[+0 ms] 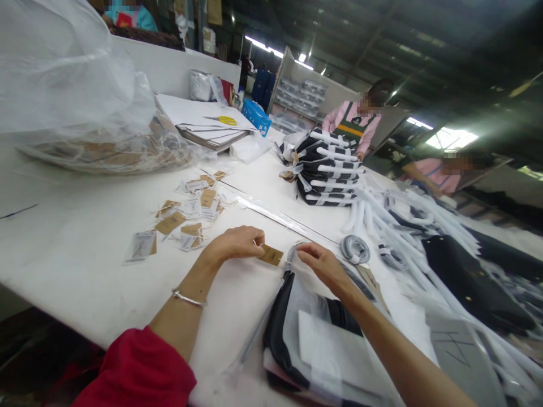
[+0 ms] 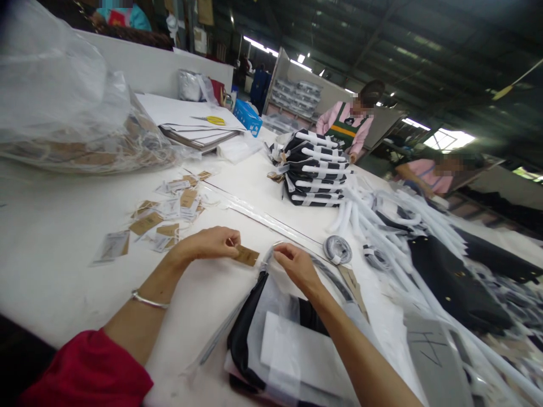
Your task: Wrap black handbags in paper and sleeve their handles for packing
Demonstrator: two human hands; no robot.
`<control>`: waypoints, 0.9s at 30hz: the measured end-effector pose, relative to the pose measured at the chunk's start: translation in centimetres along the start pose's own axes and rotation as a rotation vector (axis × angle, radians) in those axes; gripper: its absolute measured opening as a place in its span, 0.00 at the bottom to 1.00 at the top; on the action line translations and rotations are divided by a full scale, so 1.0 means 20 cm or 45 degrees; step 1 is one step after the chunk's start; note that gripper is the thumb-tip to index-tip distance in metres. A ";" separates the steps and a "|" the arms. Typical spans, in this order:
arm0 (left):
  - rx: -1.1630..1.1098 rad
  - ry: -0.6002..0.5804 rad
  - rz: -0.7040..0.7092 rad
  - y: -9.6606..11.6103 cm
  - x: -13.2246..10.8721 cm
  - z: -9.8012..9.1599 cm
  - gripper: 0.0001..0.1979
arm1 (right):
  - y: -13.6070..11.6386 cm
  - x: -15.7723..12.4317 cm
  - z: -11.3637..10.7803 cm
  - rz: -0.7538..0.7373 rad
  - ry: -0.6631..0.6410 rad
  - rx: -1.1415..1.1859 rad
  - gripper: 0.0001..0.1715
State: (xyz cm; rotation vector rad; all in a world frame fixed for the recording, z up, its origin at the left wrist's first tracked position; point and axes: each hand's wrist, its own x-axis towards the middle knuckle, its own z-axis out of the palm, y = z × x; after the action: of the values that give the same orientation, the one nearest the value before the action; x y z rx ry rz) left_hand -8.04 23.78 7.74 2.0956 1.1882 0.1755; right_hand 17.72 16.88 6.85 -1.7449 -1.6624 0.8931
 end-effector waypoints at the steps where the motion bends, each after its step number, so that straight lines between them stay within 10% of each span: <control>1: 0.028 0.041 0.001 0.01 0.01 0.02 0.17 | -0.01 0.00 0.01 -0.011 -0.076 -0.013 0.15; 9: 0.094 -0.002 0.282 0.16 0.04 0.25 0.12 | 0.04 -0.03 0.07 -0.053 -0.303 0.035 0.15; 27: -0.219 -0.186 0.397 0.14 0.09 0.29 0.14 | -0.06 -0.14 -0.10 -0.001 -0.295 -0.257 0.17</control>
State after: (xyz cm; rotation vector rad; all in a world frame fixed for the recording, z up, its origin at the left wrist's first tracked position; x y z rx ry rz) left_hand -2.60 21.43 4.85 2.0904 0.7298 0.2535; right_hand 18.53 14.19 9.36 -1.8282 -1.9614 0.9876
